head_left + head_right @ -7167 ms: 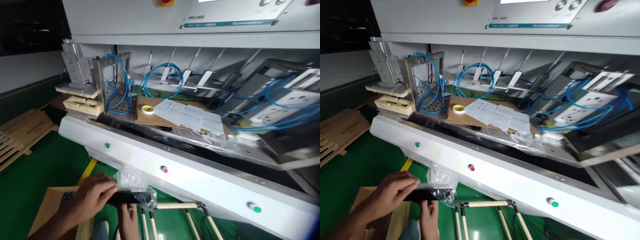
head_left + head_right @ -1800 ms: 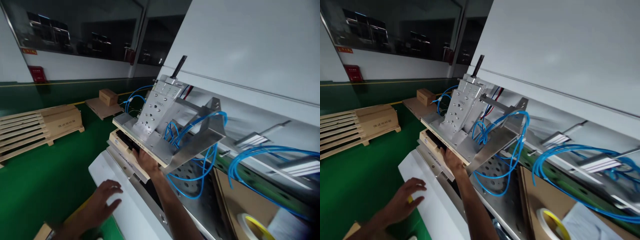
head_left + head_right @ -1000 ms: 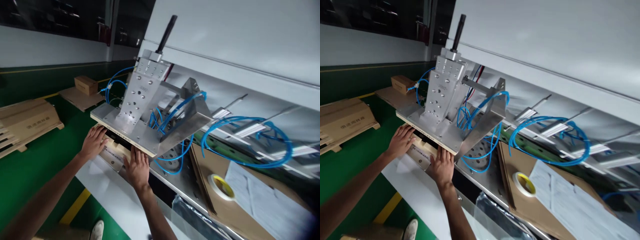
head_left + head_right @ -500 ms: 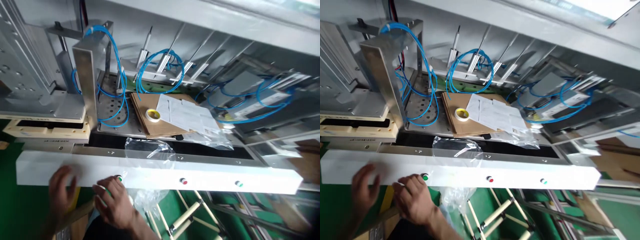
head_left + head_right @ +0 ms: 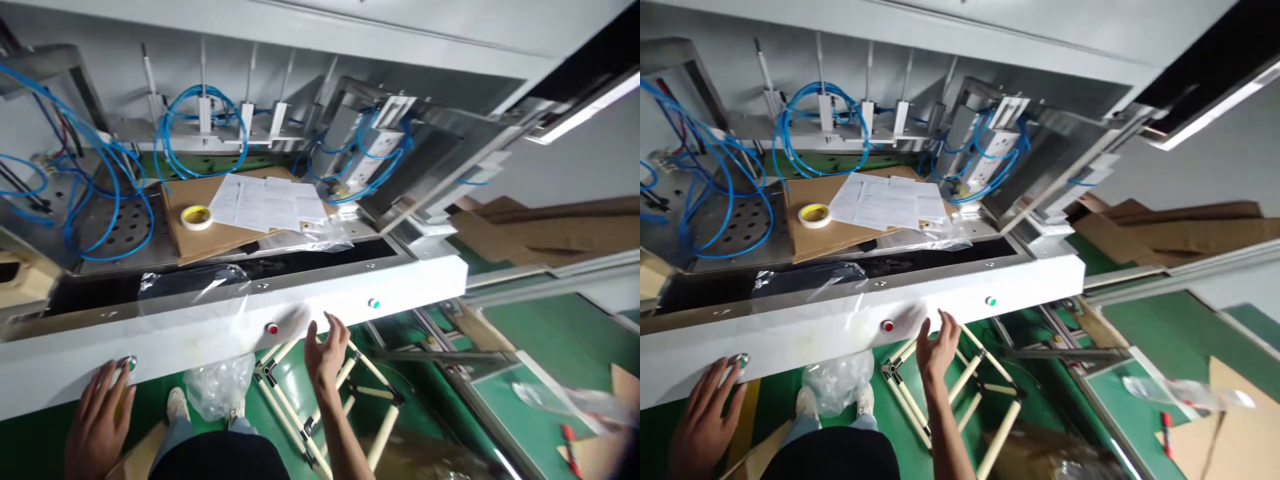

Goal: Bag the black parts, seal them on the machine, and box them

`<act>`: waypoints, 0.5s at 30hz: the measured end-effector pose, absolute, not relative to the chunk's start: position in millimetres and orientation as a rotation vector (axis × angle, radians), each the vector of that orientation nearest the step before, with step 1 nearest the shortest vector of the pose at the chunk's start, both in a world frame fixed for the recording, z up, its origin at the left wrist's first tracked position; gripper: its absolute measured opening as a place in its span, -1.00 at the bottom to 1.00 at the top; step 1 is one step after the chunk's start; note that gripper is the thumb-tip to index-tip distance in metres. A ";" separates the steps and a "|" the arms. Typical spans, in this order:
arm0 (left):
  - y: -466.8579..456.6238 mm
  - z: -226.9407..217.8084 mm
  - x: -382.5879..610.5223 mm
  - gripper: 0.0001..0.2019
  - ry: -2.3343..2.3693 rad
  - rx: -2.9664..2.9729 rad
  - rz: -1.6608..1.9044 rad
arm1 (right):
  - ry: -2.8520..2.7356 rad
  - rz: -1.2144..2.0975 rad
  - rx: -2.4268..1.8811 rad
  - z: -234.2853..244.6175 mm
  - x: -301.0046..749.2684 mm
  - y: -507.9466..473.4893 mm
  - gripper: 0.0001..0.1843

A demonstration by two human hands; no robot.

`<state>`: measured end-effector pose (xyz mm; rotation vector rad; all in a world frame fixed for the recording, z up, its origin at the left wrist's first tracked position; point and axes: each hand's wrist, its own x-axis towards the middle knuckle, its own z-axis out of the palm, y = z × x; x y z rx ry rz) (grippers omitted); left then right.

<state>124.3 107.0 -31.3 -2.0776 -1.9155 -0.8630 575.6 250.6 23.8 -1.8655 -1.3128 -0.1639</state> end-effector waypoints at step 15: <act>106.5 -37.5 176.6 -0.38 -2.023 -1.695 -0.692 | -1.031 -0.160 -1.955 -27.3 725.2 307.1 -0.29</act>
